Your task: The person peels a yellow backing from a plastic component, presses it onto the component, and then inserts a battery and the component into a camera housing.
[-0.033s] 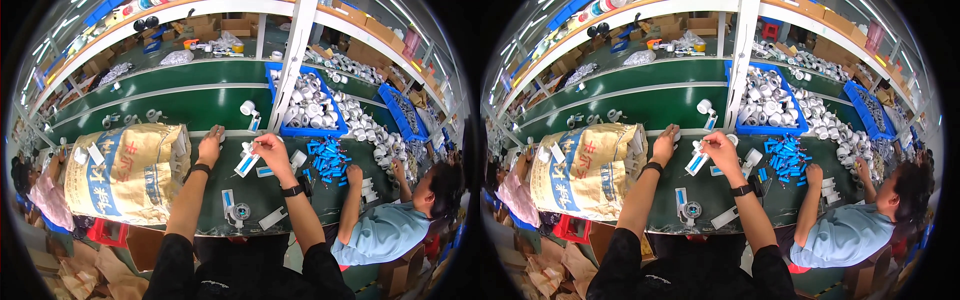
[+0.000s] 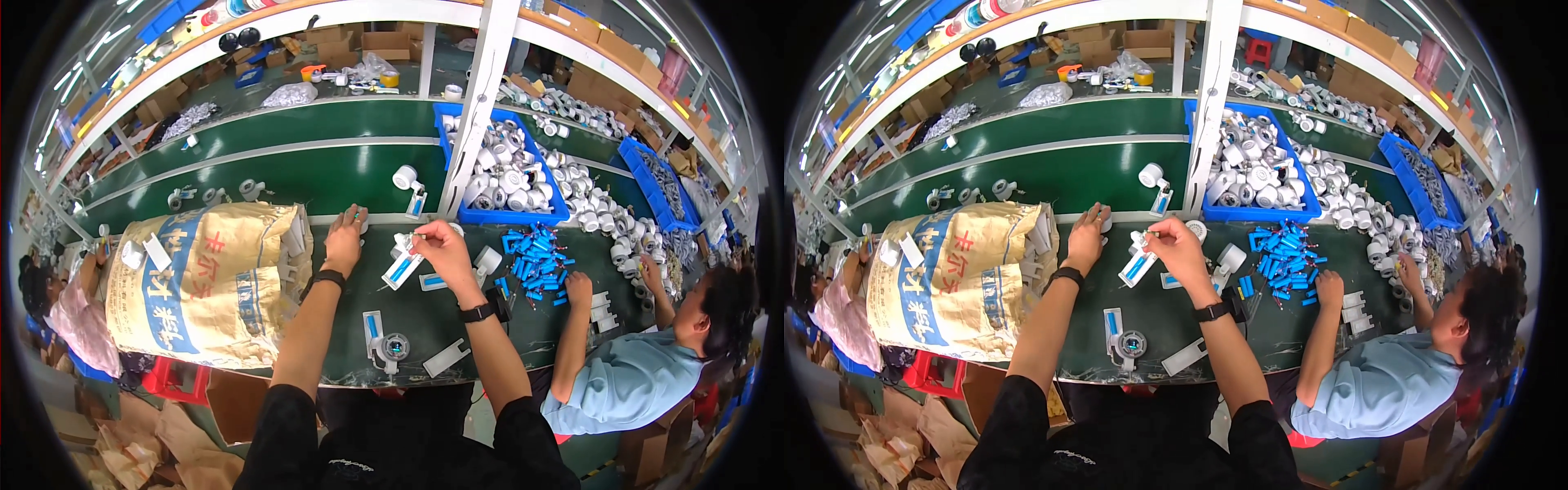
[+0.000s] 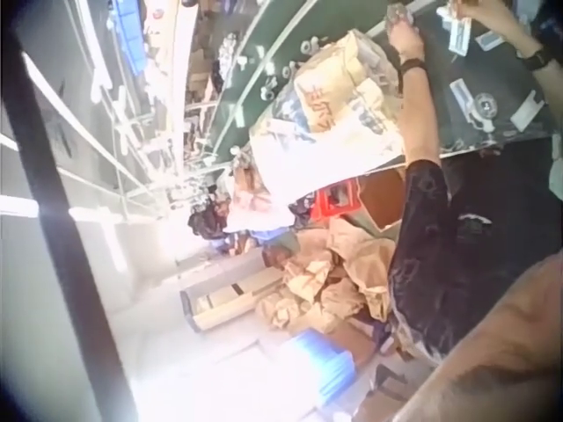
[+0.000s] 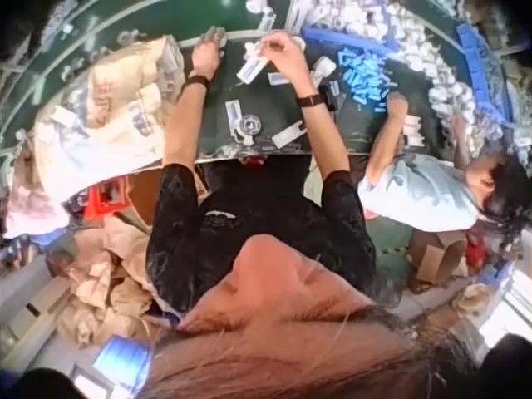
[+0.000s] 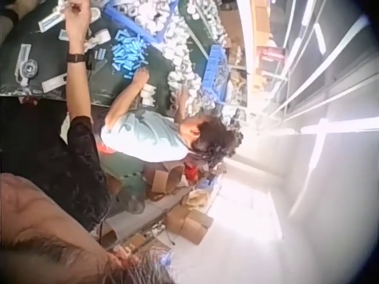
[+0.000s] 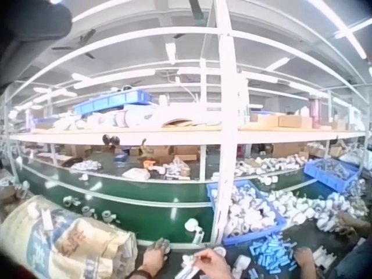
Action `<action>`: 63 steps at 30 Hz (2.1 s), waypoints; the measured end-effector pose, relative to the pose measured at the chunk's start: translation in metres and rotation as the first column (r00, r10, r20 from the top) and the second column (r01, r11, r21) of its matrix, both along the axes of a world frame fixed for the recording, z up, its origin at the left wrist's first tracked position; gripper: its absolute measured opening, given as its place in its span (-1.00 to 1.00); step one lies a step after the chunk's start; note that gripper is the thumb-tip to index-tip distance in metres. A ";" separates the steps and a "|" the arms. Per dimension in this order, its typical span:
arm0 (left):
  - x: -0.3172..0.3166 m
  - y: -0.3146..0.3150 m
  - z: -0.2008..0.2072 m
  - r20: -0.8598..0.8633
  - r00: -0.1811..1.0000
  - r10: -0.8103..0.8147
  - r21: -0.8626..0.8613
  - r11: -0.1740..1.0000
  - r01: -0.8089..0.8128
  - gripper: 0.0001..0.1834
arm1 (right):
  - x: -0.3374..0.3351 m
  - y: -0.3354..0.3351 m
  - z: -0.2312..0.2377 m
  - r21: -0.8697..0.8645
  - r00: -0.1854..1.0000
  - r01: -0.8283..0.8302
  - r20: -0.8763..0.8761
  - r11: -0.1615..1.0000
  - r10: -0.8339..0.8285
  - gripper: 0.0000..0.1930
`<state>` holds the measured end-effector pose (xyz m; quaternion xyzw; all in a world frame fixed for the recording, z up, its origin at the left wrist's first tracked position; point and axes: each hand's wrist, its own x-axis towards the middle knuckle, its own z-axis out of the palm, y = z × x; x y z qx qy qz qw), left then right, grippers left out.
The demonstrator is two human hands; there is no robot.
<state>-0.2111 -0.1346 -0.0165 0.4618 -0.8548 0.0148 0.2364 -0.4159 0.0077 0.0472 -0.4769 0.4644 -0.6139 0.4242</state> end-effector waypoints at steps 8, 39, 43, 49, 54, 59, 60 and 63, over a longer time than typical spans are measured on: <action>-0.009 0.089 0.029 -0.785 0.510 0.351 0.605 0.258 0.753 -0.06 | 0.011 0.021 -0.002 -0.014 0.986 -0.162 0.031 0.987 0.162 -0.83; 0.017 0.120 0.081 -0.578 0.408 0.707 0.621 0.057 0.781 -0.59 | 0.007 0.029 0.003 0.094 0.980 -0.198 0.009 0.976 0.198 -0.86; 0.016 0.120 0.093 -0.608 0.389 0.692 0.607 0.090 0.789 -0.59 | 0.003 0.024 -0.004 0.076 0.982 -0.182 -0.036 0.980 0.185 -0.85; 0.010 0.116 0.106 -0.622 0.443 0.645 0.630 0.077 0.772 -0.59 | -0.002 0.022 -0.012 0.010 0.989 -0.139 0.058 0.990 0.139 -0.85; 0.008 0.114 0.107 -0.622 0.463 0.632 0.646 0.079 0.759 -0.59 | -0.005 0.021 -0.012 -0.015 0.988 -0.142 0.064 0.990 0.142 -0.85; 0.006 0.112 0.107 -0.617 0.480 0.624 0.641 0.044 0.766 -0.59 | -0.007 0.024 -0.012 -0.005 0.987 -0.136 0.089 0.991 0.136 -0.85; 0.005 0.113 0.107 -0.617 0.478 0.625 0.640 0.045 0.767 -0.59 | -0.008 0.025 -0.013 -0.005 0.987 -0.137 0.088 0.991 0.137 -0.85; 0.000 0.114 0.107 -0.637 0.464 0.616 0.635 0.077 0.769 -0.53 | -0.012 0.023 -0.014 -0.018 0.992 -0.113 0.062 0.993 0.114 -0.85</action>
